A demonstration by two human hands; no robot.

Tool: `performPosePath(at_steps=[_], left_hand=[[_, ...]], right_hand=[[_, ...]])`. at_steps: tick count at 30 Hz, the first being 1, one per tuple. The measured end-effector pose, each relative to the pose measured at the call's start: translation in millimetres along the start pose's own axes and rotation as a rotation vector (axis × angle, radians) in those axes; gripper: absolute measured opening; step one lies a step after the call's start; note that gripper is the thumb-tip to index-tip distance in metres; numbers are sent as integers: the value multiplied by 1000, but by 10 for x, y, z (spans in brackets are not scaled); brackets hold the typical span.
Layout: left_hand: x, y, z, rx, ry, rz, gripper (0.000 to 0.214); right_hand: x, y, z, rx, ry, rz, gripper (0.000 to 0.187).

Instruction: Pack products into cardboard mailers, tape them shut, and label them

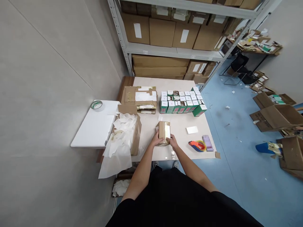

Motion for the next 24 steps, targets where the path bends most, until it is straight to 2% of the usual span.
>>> performPosePath(at_steps=[2,6,10,16,20,24], left_hand=[[-10,64,-7,-4,-16,-98,115],[-39,273,-45,-22,72,-217,119],[-116,584,-115,-63,99,-294,119],[-167,1045,-306,-92,204,-300,116],[-264,1221,-504,-90,298,-333,113],[-407,1253,-784,-70,412,-349,115]], right_hand=[[71,-56,20,32,-16,53,60],[236,-299,71,112,-82,110,65],[402,-598,89,172,-157,111,70],[651,-940,61,227,-260,140,67],[789,-1054,39,225,-352,122,65],[864,-1028,-24,210,-474,123,63]])
Point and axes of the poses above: each hand's wrist, its own z-axis towards the middle knuckle, its own x-axis out of the back of the hand, y = z × x, the point moved 5 cm from there along z, towards the middle knuckle, and after that the axes turned 9 degrees about z, right-handed, at the moved point
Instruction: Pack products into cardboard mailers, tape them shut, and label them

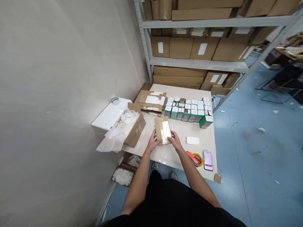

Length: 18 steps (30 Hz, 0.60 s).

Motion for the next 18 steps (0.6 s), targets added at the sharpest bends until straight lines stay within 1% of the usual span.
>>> performPosePath(at_steps=[4,6,8,10,13,16,18], left_hand=[[47,-31,-433,45,109,5,115],[111,-47,-685,62,175,-12,115],[209,-75,-951,68,251,-26,115],[337,-124,-1234,71,333,-35,116],[562,-238,-1708,80,470,-66,121],[769,-371,-2259,87,612,-128,124],[882,-465,-2680,82,715,-177,124]], right_hand=[[-76,112,-144,-56,-123,-11,62],[-179,180,-225,-85,-204,-23,62],[-330,257,-311,-116,-288,-36,61],[-527,342,-415,-142,-373,-54,61],[-888,479,-626,-176,-499,-89,60],[-1284,628,-919,-211,-628,-155,60],[-1558,747,-1174,-228,-730,-207,61]])
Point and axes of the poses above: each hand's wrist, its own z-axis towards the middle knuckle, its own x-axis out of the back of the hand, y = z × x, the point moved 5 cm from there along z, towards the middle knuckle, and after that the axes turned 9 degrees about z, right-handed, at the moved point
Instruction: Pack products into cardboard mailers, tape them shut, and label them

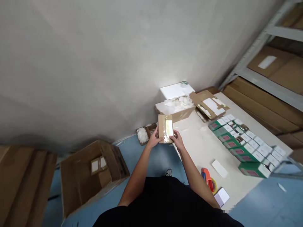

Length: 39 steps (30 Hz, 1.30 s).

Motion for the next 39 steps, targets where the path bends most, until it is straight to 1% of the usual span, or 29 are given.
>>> performPosePath(at_steps=[2,4,8,12,14,16,18,21,23,25,27,29,31,32,34,36,39], left_hand=[[397,-101,-273,9,112,-42,124],[816,-234,-583,31,222,-71,123],[1690,-562,-1309,88,400,-100,122],[2543,-917,-2146,130,575,-115,118],[2927,-1096,-2579,138,673,-131,116],[3257,-1278,-3002,151,756,-152,116],[3525,-1456,-3405,184,824,-175,117],[3829,-1663,-3967,223,941,-205,120],[3972,-1745,-4305,238,1015,-220,126],[4076,-1791,-4612,268,1069,-228,131],[4154,-1810,-4907,352,1117,-209,131],[4221,-1801,-5201,473,1191,-172,123],[4284,-1747,-5473,563,1296,-138,111],[4317,-1702,-5586,571,1350,-123,104],[4384,-1594,-5745,530,1433,-94,89],[4447,-1498,-5816,470,1475,-62,76],[4521,-1425,-5781,437,1486,-45,62]], right_hand=[[-428,122,-10,-23,-105,-41,61],[-889,308,-60,-48,-195,-62,61],[-1860,858,-298,-130,-320,-93,55],[-2842,1477,-682,-210,-431,-158,52],[-3312,1773,-904,-253,-499,-195,53],[-3747,2057,-1139,-303,-568,-229,54],[-4141,2318,-1380,-349,-636,-260,52],[-4662,2652,-1735,-403,-739,-297,51],[-4979,2840,-1953,-428,-820,-315,50],[-5279,3006,-2141,-443,-915,-319,49],[-5547,3155,-2282,-444,-998,-315,49],[-5755,3292,-2353,-439,-1011,-335,49],[-5883,3405,-2364,-433,-947,-389,47],[-5920,3448,-2362,-429,-907,-418,46],[-5960,3498,-2373,-419,-865,-457,43],[-5969,3504,-2404,-403,-876,-456,41],[-5946,3433,-2454,-348,-961,-396,42]])
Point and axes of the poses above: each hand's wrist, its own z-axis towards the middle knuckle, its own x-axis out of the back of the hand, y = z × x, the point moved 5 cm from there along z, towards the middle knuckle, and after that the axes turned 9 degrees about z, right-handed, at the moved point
